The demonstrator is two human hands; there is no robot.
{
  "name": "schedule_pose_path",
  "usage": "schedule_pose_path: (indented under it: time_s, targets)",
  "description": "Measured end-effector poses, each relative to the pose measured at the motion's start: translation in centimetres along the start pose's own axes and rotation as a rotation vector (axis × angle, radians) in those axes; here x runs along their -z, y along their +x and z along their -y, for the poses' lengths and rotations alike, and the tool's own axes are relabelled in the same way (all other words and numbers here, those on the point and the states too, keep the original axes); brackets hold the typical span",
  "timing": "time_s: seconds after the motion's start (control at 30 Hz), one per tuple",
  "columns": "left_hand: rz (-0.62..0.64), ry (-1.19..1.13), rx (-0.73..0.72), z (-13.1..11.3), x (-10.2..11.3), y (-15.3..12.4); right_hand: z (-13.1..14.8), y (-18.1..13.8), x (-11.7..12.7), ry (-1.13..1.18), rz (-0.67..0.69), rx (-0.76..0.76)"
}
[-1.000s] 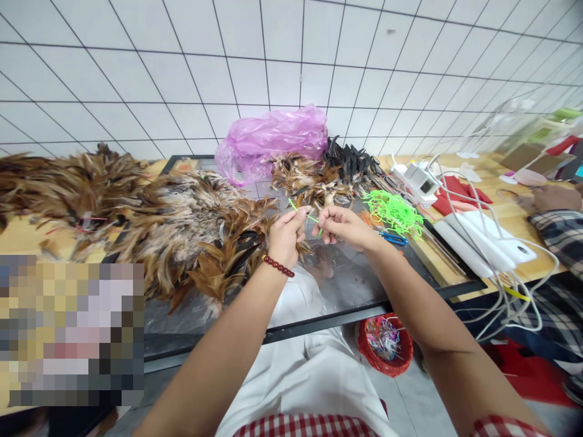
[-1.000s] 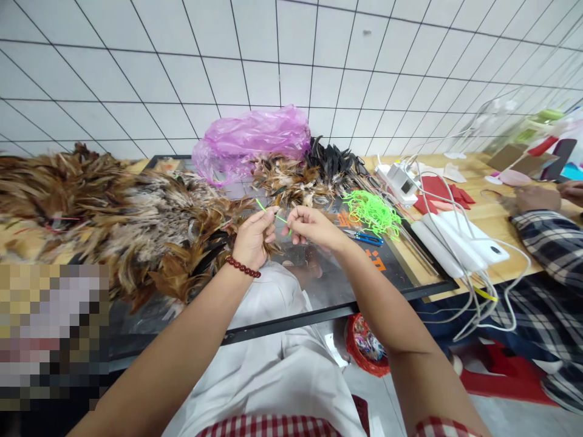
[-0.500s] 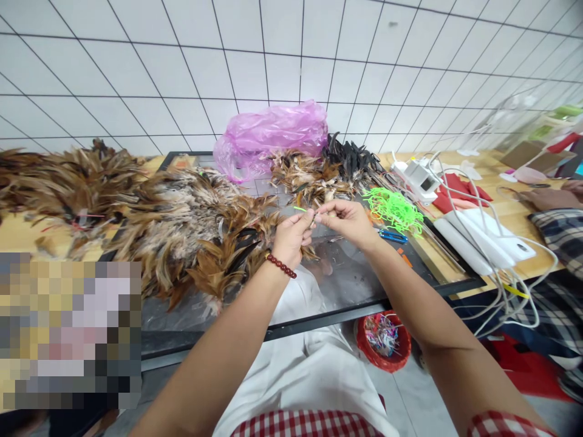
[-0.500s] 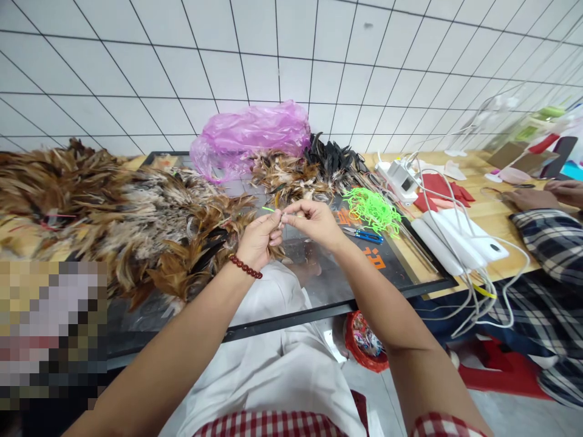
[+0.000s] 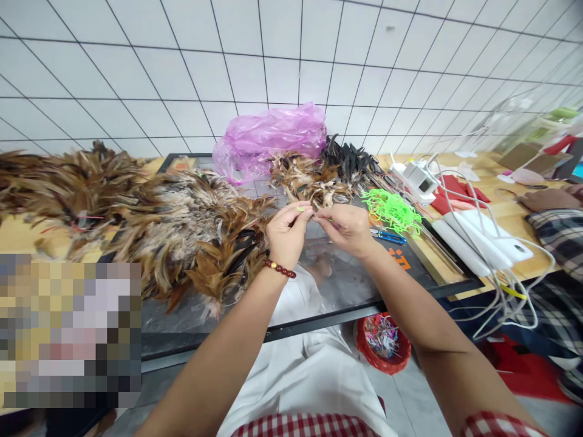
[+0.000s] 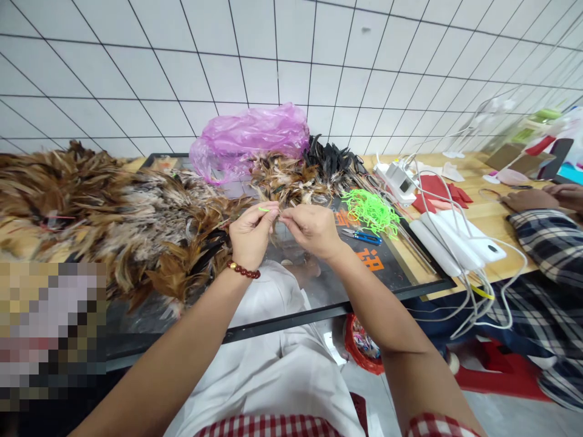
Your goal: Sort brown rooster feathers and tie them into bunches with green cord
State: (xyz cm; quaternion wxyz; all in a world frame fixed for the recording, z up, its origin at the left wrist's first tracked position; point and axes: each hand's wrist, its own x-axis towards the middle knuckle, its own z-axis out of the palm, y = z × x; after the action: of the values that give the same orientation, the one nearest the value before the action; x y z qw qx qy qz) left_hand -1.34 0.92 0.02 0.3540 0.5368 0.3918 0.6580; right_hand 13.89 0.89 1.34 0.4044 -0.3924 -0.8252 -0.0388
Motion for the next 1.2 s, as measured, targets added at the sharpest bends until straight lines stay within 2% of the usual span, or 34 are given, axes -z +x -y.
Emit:
schedule_pose_path:
  time_s: [0.13, 0.33, 0.5, 0.63, 0.77, 0.87, 1.0, 1.1, 1.2]
  targets:
    - [0.044, -0.271, 0.289, 0.1, -0.4, 0.1, 0.1, 0.0, 0.2, -0.181, 0.068, 0.175]
    - [0.003, -0.413, 0.303, -0.8, -0.4, 0.2, 0.6, 0.2, 0.9, -0.190, 0.127, 0.232]
    - [0.054, -0.477, 0.570, -0.5, -0.3, 0.6, 0.9, 0.2, 0.9, -0.217, 0.180, 0.320]
    - [0.140, -0.634, 0.785, -0.3, 0.2, 0.8, 0.1, 0.2, 0.5, -0.083, 0.136, 0.261]
    - [0.200, -0.823, 0.868, -0.6, 0.7, 1.0, -1.4, 0.3, 0.9, 0.074, 0.113, 0.150]
    - [0.268, -0.790, 0.917, -0.6, 0.8, 1.1, -2.0, 0.3, 1.4, 0.033, 0.156, 0.150]
    - [0.282, -0.630, 0.973, -0.4, 0.8, 1.0, -2.0, 0.4, 1.7, -0.130, 0.192, 0.245]
    - [0.285, -0.507, 0.944, -0.4, 0.5, 0.7, -1.9, 0.4, 1.7, -0.202, 0.163, 0.301]
    - [0.341, -0.328, 0.881, -0.6, 0.0, 0.3, -2.0, 0.4, 1.6, -0.231, 0.142, 0.324]
